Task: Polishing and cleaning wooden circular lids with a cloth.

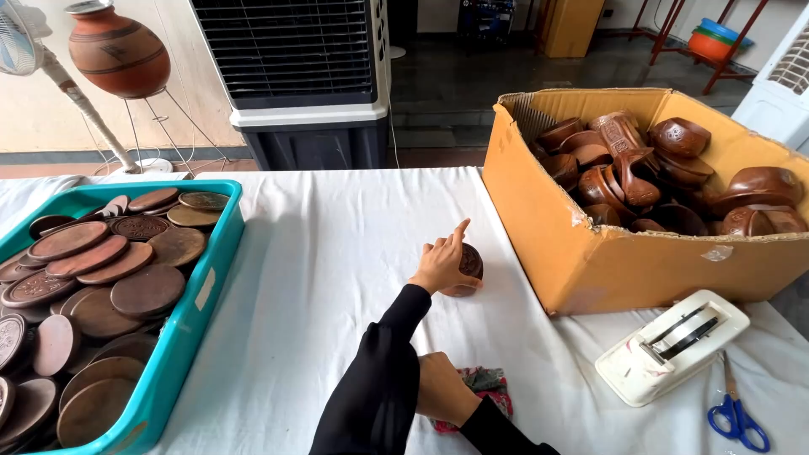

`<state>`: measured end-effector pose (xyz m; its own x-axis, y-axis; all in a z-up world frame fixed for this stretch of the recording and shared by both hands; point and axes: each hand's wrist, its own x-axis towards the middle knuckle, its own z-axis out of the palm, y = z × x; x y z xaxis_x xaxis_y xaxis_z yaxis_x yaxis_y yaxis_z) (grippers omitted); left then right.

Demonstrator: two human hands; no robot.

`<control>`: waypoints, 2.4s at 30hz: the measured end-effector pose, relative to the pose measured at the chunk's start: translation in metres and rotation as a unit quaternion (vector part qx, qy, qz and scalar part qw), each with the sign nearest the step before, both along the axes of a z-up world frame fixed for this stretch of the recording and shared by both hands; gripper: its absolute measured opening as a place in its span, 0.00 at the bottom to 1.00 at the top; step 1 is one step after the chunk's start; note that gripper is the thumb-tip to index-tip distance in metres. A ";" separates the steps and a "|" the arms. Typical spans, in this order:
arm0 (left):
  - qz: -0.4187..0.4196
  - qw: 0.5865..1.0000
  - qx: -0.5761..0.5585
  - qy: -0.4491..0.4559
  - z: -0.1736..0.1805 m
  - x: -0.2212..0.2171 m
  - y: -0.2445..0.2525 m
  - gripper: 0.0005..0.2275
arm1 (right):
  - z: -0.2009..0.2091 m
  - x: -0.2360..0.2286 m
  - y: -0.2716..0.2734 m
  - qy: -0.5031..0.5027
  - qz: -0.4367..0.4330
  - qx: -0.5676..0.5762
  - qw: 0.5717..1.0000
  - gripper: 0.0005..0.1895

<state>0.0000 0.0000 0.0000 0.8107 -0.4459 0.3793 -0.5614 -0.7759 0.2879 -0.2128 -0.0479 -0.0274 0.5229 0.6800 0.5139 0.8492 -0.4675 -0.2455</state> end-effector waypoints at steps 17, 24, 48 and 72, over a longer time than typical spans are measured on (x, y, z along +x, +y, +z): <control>-0.057 0.995 0.045 -0.067 0.000 -0.024 0.017 0.59 | 0.036 -0.012 0.001 0.084 -0.008 -0.004 0.996 0.16; -0.044 0.991 0.126 -0.024 0.011 -0.057 0.028 0.46 | 0.041 -0.015 0.001 0.069 -0.016 -0.021 0.997 0.10; 0.467 0.827 0.020 -0.311 0.138 -0.364 0.358 0.07 | 0.049 -0.018 0.016 0.088 -0.127 -0.037 0.987 0.14; 0.402 0.884 0.131 -0.198 0.118 -0.210 0.393 0.32 | 0.054 -0.021 0.015 0.134 -0.128 0.002 0.983 0.13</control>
